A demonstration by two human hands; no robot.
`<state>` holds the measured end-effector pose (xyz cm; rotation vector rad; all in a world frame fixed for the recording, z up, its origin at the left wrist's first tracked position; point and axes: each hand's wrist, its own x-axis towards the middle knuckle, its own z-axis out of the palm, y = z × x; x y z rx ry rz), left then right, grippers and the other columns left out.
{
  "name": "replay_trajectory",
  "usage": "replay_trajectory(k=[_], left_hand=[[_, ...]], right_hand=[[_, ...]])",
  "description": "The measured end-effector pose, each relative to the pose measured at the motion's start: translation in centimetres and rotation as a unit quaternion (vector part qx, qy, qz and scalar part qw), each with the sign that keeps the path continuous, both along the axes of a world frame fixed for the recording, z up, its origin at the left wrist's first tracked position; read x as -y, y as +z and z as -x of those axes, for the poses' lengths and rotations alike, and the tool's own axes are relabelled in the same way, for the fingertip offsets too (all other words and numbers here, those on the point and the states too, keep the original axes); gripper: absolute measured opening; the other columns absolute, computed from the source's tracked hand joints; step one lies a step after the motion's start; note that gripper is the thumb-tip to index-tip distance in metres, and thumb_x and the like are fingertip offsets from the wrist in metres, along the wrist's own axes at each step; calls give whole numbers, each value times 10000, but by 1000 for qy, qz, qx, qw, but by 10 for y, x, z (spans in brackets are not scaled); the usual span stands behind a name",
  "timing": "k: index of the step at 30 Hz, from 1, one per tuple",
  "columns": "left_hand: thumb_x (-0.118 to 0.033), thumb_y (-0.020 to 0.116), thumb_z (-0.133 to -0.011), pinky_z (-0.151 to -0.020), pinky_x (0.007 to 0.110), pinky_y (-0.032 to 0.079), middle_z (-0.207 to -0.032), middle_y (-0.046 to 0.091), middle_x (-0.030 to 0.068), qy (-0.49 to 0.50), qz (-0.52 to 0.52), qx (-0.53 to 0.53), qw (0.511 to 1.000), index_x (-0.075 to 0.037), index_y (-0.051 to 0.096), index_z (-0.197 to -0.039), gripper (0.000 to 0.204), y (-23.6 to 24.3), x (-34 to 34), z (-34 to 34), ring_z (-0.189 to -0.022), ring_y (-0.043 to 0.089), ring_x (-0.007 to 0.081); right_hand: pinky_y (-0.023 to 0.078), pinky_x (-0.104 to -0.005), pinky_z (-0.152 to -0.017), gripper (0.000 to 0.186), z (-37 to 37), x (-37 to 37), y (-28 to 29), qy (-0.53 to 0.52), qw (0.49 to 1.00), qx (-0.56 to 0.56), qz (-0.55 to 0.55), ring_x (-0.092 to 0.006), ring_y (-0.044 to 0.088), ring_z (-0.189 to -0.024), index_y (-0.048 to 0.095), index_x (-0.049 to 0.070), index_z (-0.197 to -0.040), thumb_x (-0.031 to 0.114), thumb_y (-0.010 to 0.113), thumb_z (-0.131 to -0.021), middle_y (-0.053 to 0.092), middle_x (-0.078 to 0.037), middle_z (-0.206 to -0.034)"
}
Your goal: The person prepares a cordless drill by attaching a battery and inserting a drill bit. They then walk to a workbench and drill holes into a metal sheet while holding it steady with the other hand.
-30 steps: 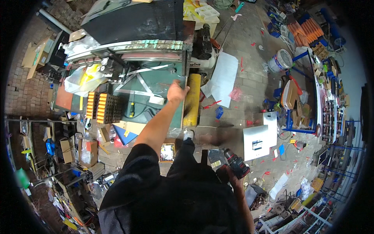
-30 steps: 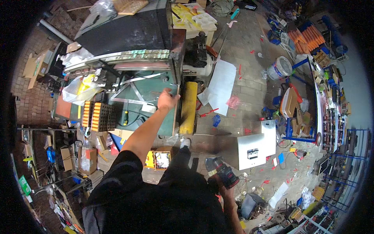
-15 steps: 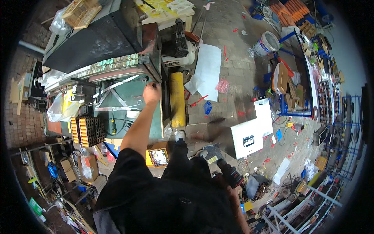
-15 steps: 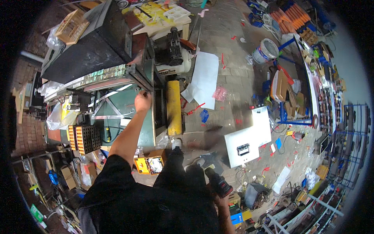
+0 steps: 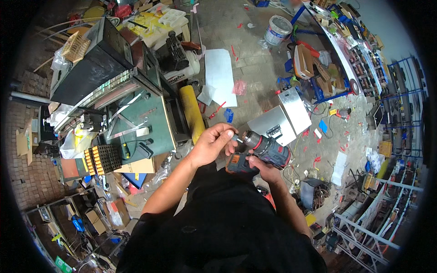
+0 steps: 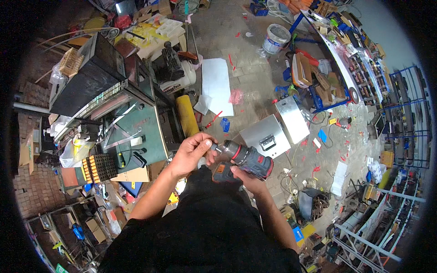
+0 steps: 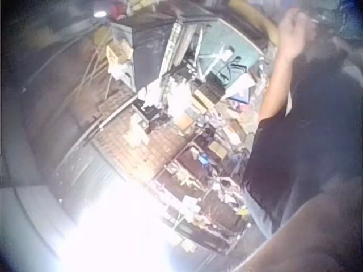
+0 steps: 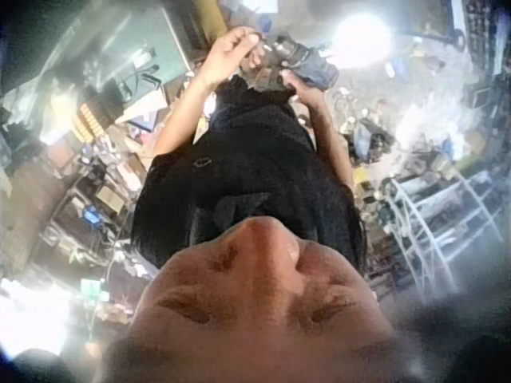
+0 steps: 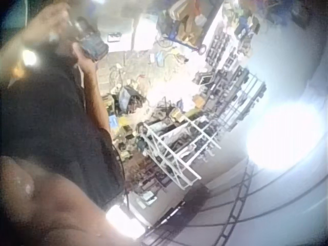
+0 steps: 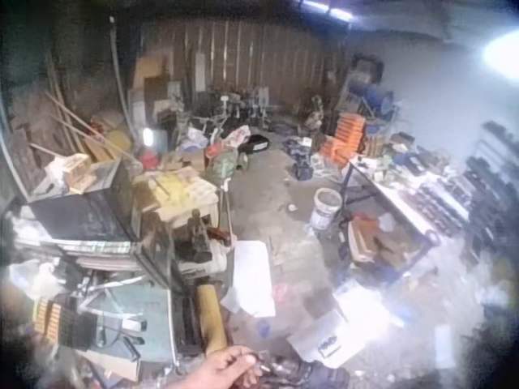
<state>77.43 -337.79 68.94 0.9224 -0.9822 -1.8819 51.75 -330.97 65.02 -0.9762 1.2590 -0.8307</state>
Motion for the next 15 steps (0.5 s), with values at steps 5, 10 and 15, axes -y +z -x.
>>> replay_trajectory(k=[5, 10, 15], left_hand=[[-296, 516, -1134, -657, 272, 555, -927, 706, 81, 44, 22, -7, 999, 2, 605, -1198, 317, 13, -9, 19, -730, 671, 117], [-258, 559, -1118, -657, 262, 539, -867, 678, 47, 50, 60, 29, 997, 10, 611, -1184, 282, 21, -24, 62, -735, 652, 102], [-299, 561, -1118, -679, 269, 530, -926, 661, 50, 91, 110, 74, 987, -23, 622, -1159, 286, 14, -37, 93, -789, 631, 98]], right_hand=[[577, -365, -817, 268, 26, -16, 7, -17, 999, 26, 10, -174, 702, -822, 677, 16, -1210, 39, 727, -948, 678, -52, -813], [569, -353, -840, 269, 47, -28, -2, 27, 999, -4, 24, -159, 682, -816, 677, 20, -1221, 82, 734, -965, 670, -34, -819], [478, -287, -639, 146, 49, -43, 4, -57, 997, 25, 40, -85, 606, -693, 678, 82, -905, 145, 809, -919, 651, 22, -759]])
